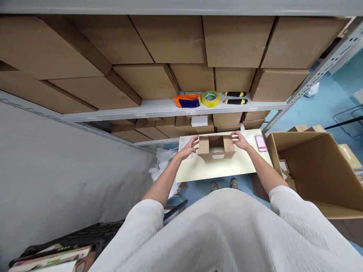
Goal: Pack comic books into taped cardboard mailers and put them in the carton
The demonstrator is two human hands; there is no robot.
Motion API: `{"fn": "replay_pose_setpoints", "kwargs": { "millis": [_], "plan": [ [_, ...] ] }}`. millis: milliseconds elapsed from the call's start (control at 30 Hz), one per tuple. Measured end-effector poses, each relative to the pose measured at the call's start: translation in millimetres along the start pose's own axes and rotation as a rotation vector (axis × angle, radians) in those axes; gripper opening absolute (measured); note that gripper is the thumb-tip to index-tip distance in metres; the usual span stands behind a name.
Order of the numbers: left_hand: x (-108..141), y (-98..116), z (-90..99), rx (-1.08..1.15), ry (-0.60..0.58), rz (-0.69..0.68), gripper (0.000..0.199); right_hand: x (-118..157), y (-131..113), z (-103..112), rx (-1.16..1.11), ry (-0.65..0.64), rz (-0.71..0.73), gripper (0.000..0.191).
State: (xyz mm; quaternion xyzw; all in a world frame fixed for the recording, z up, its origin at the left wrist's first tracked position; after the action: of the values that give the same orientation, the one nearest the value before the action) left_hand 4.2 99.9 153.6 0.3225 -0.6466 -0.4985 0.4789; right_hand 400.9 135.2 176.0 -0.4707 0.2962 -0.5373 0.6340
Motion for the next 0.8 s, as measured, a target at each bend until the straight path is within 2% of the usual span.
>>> {"fn": "replay_pose_setpoints", "kwargs": {
  "millis": [133,233,333,400,500,567,633,800],
  "plan": [
    [9.5,5.2,4.5,-0.141,-0.191,0.072,0.138,-3.7,-0.8,-2.3,0.009,0.003,0.026,0.04],
    [11.6,5.6,10.5,-0.202,-0.236,0.107,0.139,-3.2,0.0,-2.9,-0.008,0.002,0.031,0.031],
    [10.6,2.1,12.0,-0.245,-0.238,0.085,0.138,1.2,2.3,-2.1,-0.068,-0.016,-0.042,0.029],
    [7.8,-1.9,7.2,-0.26,-0.175,0.054,0.133,5.1,2.9,-2.1,-0.107,-0.03,-0.099,0.035],
    [0.7,-8.0,-7.4,-0.248,0.017,-0.031,0.107,9.6,1.8,-4.4,-0.092,-0.016,-0.15,0.047],
    [-4.1,-11.2,-18.8,-0.274,0.143,-0.095,0.089,11.2,0.9,-7.7,-0.069,-0.003,-0.155,0.051],
    [-7.4,-13.5,-28.3,-0.318,0.236,-0.12,0.08,11.8,0.4,-11.2,-0.055,0.01,-0.134,0.052],
    [-7.6,-11.8,-41.1,-0.409,0.32,-0.06,0.072,12.7,2.0,-14.7,0.007,0.052,-0.068,0.051]
  ]
}}
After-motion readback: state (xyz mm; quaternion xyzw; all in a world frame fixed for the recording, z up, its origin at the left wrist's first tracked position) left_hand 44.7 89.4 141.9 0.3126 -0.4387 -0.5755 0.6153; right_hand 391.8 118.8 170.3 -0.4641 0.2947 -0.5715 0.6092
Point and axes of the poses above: each hand's wrist, its own x-axis away from the middle knuckle, its own z-axis out of the back of the hand, y = z × x, the point moved 2 cm from there along -x, towards the middle knuckle, and after that the axes turned 5 degrees about x, right-handed, at the moved point
